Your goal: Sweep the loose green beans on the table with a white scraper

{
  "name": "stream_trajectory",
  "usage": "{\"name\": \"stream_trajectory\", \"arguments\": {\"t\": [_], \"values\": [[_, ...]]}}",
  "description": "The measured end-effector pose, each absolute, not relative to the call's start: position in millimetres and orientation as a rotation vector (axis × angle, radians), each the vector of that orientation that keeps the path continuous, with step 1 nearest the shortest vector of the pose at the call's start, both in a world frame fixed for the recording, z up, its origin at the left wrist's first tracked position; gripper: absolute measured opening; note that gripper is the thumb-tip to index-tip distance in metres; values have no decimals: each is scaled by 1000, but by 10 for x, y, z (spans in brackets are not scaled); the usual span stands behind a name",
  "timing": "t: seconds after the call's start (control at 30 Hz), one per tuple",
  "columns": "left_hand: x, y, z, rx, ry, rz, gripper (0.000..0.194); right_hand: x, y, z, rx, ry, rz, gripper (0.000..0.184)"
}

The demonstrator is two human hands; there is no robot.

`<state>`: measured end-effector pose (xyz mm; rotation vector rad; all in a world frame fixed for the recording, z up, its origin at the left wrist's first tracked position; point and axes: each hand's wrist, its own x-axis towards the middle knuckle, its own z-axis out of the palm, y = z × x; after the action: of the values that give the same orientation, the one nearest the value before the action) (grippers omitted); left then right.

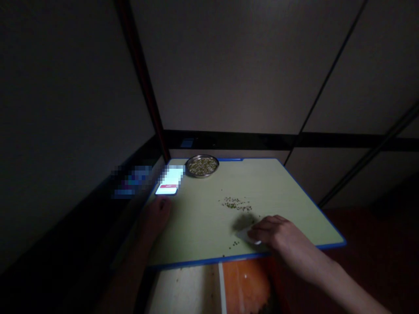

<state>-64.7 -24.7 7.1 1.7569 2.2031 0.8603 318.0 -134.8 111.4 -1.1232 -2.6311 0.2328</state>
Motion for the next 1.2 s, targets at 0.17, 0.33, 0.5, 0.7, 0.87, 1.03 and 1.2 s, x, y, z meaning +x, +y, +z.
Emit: {"name": "stream_trajectory", "arguments": {"t": [0.17, 0.33, 0.5, 0.7, 0.87, 1.03, 1.2], "values": [[-631, -249, 94, 1775, 2208, 845, 35, 3142, -1302, 1221, -1350, -2534, 173, 27], [-623, -247, 118, 1771, 2230, 816, 35, 2858, -1247, 1175, -1181, -2660, 254, 24], [-631, -258, 113, 1747, 2219, 831, 37, 2716, -1254, 1104, -957, -2710, 356, 30], [-619, -258, 102, 1754, 2231, 801, 35, 2842, -1406, 991, -1027, -2729, 367, 29], [-619, -253, 106, 1758, 2208, 809, 35, 2980, -1485, 1056, -1100, -2754, 386, 33], [-640, -243, 75, 1764, 2212, 824, 36, 3096, -1464, 1149, -1094, -2674, 461, 41], [-656, -219, 43, 1752, 2217, 831, 36, 2973, -1377, 1200, -1168, -2633, 413, 36]]}}
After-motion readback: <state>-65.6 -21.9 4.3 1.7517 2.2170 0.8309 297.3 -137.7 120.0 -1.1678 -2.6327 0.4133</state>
